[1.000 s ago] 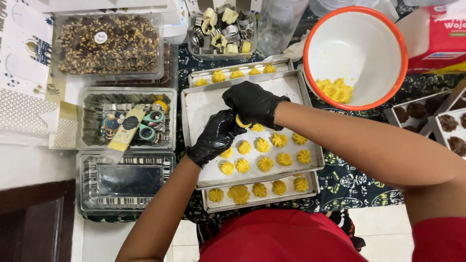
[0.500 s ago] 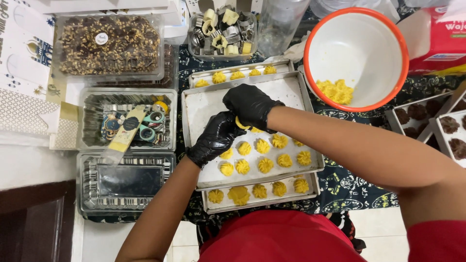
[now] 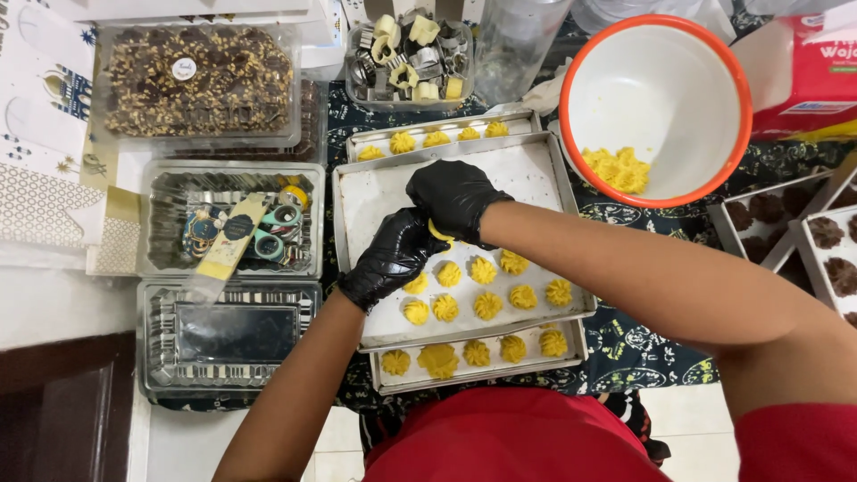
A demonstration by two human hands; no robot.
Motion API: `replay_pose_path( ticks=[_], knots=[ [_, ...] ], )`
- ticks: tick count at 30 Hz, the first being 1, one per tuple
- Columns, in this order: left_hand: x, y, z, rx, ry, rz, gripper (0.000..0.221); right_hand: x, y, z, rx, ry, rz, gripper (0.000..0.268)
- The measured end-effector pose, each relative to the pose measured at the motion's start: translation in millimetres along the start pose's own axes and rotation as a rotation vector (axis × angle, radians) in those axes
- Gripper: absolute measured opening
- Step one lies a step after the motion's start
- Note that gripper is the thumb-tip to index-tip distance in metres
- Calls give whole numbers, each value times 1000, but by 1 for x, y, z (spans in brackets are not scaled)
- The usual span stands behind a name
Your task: Shaping small pieces of yellow dough using a manual mold and arranging them on a baking tray
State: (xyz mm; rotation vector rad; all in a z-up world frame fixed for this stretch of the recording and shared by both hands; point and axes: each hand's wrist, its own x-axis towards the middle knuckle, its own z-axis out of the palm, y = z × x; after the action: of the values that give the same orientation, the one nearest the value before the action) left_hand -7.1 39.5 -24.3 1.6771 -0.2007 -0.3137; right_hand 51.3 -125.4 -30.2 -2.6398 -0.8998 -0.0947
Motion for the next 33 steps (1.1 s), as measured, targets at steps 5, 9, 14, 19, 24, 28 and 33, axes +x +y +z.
replay_pose_path(
  ticks=[5, 9, 14, 19, 24, 28, 33],
  knots=[
    [-3, 18, 0, 103, -9, 124, 19, -8, -8, -9, -65, -16, 7, 23],
    [1, 17, -3, 264, -63, 224, 19, -11, 8, 10, -43, -11, 26, 32],
    [-19, 55, -13, 296, -15, 181, 23, -11, -12, -20, 168, -37, 139, 33],
    [1, 14, -15, 165, 83, 96, 41, -4, 35, 33, 380, -192, 411, 40],
    [10, -19, -13, 639, 265, 348, 21, -2, 49, 42, 552, -296, 457, 43],
    [8, -9, -9, 688, 380, 381, 17, -8, 34, 37, 614, -118, 507, 52],
    [10, -14, -6, 708, 470, 381, 18, -9, 14, 17, 603, -55, 507, 57]
  ],
)
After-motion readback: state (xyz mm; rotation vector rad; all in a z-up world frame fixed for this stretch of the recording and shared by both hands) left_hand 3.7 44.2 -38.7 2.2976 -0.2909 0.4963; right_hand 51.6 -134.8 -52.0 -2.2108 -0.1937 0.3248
